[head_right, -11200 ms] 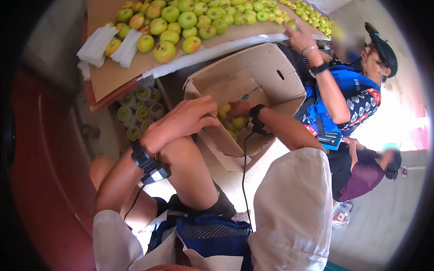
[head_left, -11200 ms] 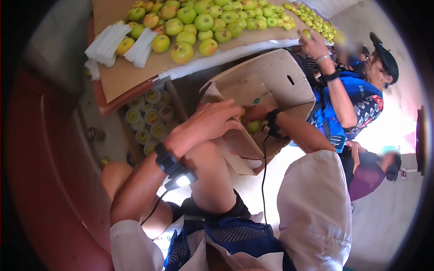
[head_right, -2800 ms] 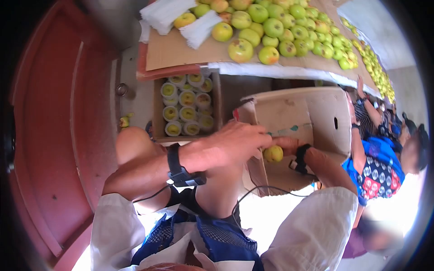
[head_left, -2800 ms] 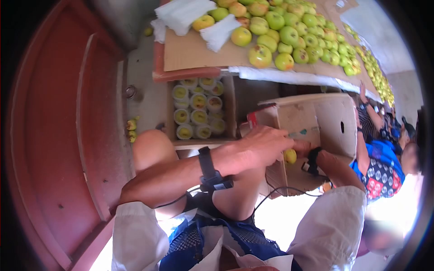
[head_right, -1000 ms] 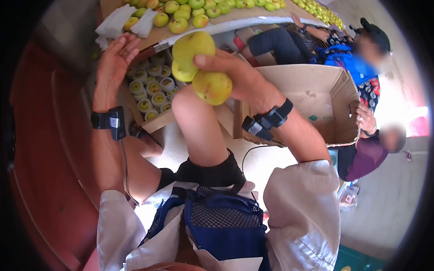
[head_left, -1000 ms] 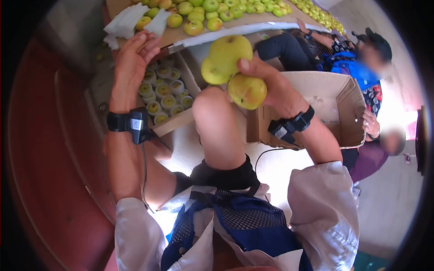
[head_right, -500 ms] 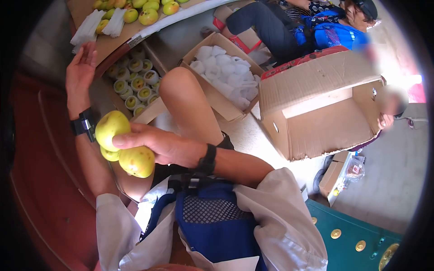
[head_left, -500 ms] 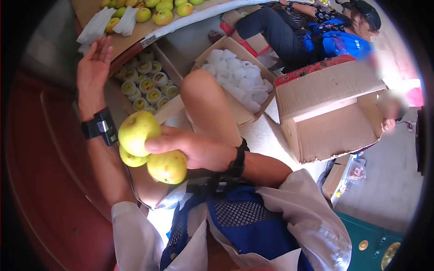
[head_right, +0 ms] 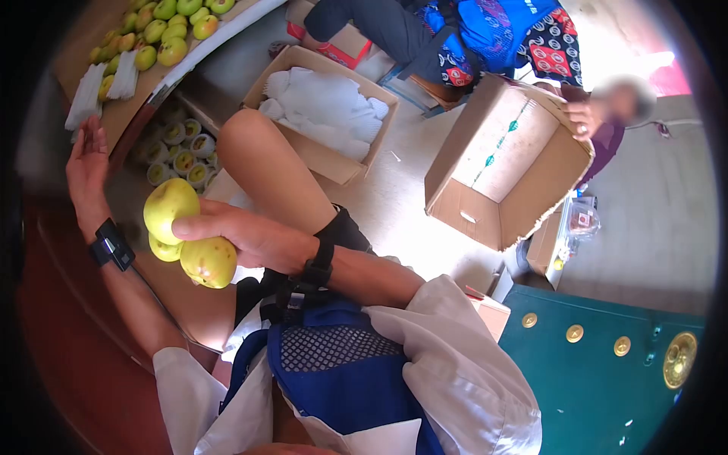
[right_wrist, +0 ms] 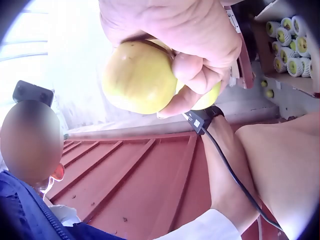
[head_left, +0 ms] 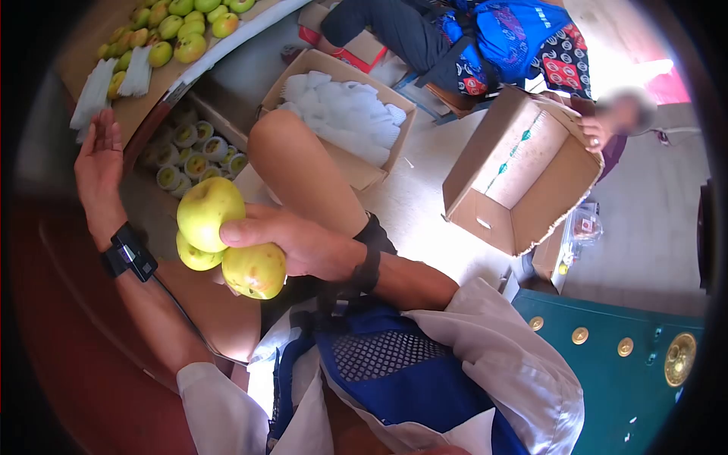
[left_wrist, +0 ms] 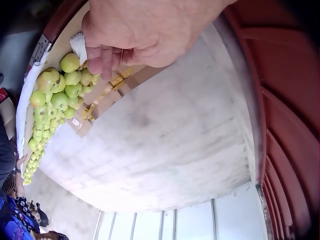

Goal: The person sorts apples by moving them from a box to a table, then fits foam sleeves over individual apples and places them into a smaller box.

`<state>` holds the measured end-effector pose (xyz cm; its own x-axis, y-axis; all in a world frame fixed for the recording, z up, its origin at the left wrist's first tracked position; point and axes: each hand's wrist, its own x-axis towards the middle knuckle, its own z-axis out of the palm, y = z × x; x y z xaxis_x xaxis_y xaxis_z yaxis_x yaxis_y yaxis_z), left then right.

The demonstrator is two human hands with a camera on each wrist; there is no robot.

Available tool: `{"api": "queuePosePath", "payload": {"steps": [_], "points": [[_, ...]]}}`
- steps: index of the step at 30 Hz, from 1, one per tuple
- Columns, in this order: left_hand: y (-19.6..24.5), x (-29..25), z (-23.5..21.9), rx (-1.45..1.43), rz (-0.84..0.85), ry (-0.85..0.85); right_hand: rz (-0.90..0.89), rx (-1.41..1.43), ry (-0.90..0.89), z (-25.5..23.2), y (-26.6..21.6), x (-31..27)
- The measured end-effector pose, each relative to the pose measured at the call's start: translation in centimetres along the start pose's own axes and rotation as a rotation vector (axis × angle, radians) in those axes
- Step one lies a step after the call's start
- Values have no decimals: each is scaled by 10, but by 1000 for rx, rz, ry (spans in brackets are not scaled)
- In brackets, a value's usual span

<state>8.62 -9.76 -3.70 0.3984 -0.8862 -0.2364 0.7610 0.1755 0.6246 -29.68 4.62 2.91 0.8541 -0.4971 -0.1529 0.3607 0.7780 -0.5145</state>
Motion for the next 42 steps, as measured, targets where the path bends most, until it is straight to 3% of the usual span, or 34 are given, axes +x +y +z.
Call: {"api": "queuePosePath", "payload": {"steps": [9, 15, 18, 27, 29, 31, 32, 33, 36, 38, 42], "points": [[-10, 2, 12, 16, -20, -22, -66, 33, -55, -7, 16, -5], [0, 13, -18, -7, -35, -127, -47, -5, -49, -11, 31, -6], [3, 15, -20, 28, -1, -55, -54, -13, -70, -16, 37, -3], [13, 42, -55, -70, -84, -297, -52, -44, 10, -12, 41, -6], [9, 32, -50, -138, -123, -308, -35, 8, -89, -23, 43, -1], [3, 5, -30, -243, -222, -511, 58, 63, -115, -39, 47, 3], [5, 9, -35, -212, -164, -418, 57, 24, -32, -30, 42, -2], [0, -4, -17, -98, -13, -173, 10, 10, -20, -32, 48, 2], [-3, -31, 11, -24, 115, 14, 50, -4, 10, -38, 50, 2], [-2, -29, 5, -57, 106, 4, 83, -35, 49, -39, 54, -2], [7, -21, -27, 25, 178, -52, 137, 19, -53, -63, 73, 13]]}}
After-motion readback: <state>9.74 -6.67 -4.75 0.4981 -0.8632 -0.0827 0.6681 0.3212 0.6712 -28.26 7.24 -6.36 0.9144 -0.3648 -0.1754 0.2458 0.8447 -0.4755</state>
